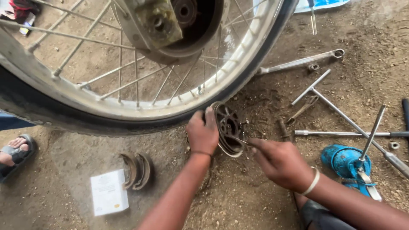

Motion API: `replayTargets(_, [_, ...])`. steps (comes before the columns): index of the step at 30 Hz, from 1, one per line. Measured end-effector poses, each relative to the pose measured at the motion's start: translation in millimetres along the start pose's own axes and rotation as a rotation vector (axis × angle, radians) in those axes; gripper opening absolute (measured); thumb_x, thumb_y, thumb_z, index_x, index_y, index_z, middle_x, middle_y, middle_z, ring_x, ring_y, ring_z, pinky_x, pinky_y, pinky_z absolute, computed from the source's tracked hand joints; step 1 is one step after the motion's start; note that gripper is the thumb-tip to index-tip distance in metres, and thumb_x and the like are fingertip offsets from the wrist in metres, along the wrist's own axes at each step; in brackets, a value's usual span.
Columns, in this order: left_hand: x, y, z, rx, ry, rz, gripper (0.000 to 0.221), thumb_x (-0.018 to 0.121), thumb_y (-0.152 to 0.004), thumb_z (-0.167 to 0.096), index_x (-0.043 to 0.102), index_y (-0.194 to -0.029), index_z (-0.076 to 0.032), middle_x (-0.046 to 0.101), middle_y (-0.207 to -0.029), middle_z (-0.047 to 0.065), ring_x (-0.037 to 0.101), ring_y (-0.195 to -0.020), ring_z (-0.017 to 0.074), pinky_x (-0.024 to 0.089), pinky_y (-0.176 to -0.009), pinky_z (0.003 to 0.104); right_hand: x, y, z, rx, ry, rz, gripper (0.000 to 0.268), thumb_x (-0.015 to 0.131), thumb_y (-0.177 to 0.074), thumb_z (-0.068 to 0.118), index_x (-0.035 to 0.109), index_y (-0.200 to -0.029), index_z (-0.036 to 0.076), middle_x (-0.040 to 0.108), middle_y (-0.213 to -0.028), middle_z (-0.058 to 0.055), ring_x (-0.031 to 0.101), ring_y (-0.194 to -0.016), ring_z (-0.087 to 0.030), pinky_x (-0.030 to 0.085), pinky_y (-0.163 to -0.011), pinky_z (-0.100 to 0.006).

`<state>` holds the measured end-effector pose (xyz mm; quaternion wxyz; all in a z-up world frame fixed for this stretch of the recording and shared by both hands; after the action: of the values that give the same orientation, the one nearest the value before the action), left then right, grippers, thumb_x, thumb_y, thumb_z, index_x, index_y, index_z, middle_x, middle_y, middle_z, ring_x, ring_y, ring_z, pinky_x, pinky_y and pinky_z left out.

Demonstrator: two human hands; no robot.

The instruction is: The person squats beside a motorcycle wheel on the ground and works on the brake assembly. They hold the brake shoe hub, fit brake shoes around it, use a blue hand tool to press the shoes into place, and reposition the parts while working with wrenches and T-handle tools scattered on the ground.

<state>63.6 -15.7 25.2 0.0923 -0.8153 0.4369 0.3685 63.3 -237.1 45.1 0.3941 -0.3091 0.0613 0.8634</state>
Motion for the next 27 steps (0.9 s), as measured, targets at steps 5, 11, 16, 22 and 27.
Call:
replayTargets(5, [-8.3, 45.7, 18.1, -0.429, 0.210, 0.137, 0.053, 0.043, -0.104, -0.048, 0.061, -0.098, 0.002, 0.069, -0.076, 0.009, 0.066, -0.061, 0.0163, 0.057, -0.057, 0.031, -14.4, 7.9, 8.8, 0.203, -0.092, 0.104, 0.039, 0.061, -0.086, 0.010, 0.067, -0.124, 0.006, 0.071, -0.062, -0.011, 0.068, -0.043, -0.025, 0.054, -0.043, -0.038])
replayTargets(11, [-28.9, 90.8, 0.8, -0.872, 0.474, 0.250, 0.035, 0.047, -0.105, -0.049, 0.056, -0.102, -0.015, 0.069, -0.078, 0.009, 0.064, -0.064, 0.0224, 0.054, -0.059, 0.033, 12.3, 31.6, 10.7, 0.112, -0.114, 0.223, 0.049, 0.063, -0.083, 0.008, 0.062, -0.132, 0.008, 0.069, -0.066, -0.015, 0.068, -0.051, -0.031, 0.054, -0.050, -0.044])
replayTargets(16, [-0.7, 100.0, 46.3, -0.670, 0.470, 0.280, 0.042, 0.048, -0.099, -0.043, 0.064, -0.090, -0.006, 0.076, -0.082, 0.006, 0.071, -0.069, 0.0165, 0.058, -0.067, 0.029, 21.3, 41.3, 18.3, 0.132, 0.028, 0.323, 0.058, 0.064, -0.080, 0.009, 0.061, -0.137, 0.016, 0.071, -0.074, -0.013, 0.067, -0.053, -0.033, 0.054, -0.051, -0.047])
replayTargets(22, [21.3, 120.7, 60.5, -0.483, 0.320, 0.171, 0.037, 0.057, -0.100, -0.040, 0.063, -0.085, -0.007, 0.068, -0.074, 0.007, 0.059, -0.062, 0.0158, 0.050, -0.060, 0.035, 10.8, 56.5, 17.9, 0.240, 0.190, 0.354, 0.062, 0.064, -0.077, 0.010, 0.062, -0.138, 0.021, 0.071, -0.078, -0.011, 0.068, -0.054, -0.033, 0.055, -0.051, -0.047])
replayTargets(27, [23.9, 137.1, 42.3, -0.585, 0.502, 0.162, 0.035, 0.056, -0.100, -0.040, 0.063, -0.090, -0.007, 0.067, -0.075, 0.007, 0.056, -0.061, 0.0122, 0.049, -0.059, 0.034, 1.4, 72.8, 9.4, 0.241, 0.203, 0.306, 0.061, 0.065, -0.075, 0.010, 0.064, -0.135, 0.020, 0.072, -0.075, -0.010, 0.068, -0.055, -0.033, 0.055, -0.052, -0.046])
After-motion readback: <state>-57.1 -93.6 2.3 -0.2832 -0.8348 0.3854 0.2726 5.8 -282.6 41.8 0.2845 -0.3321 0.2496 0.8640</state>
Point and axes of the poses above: each hand's wrist, its own y-axis away from the middle knuckle, its own x-axis out of the palm, z = x × y, the point moved 3 cm from there along -y, towards the middle knuckle
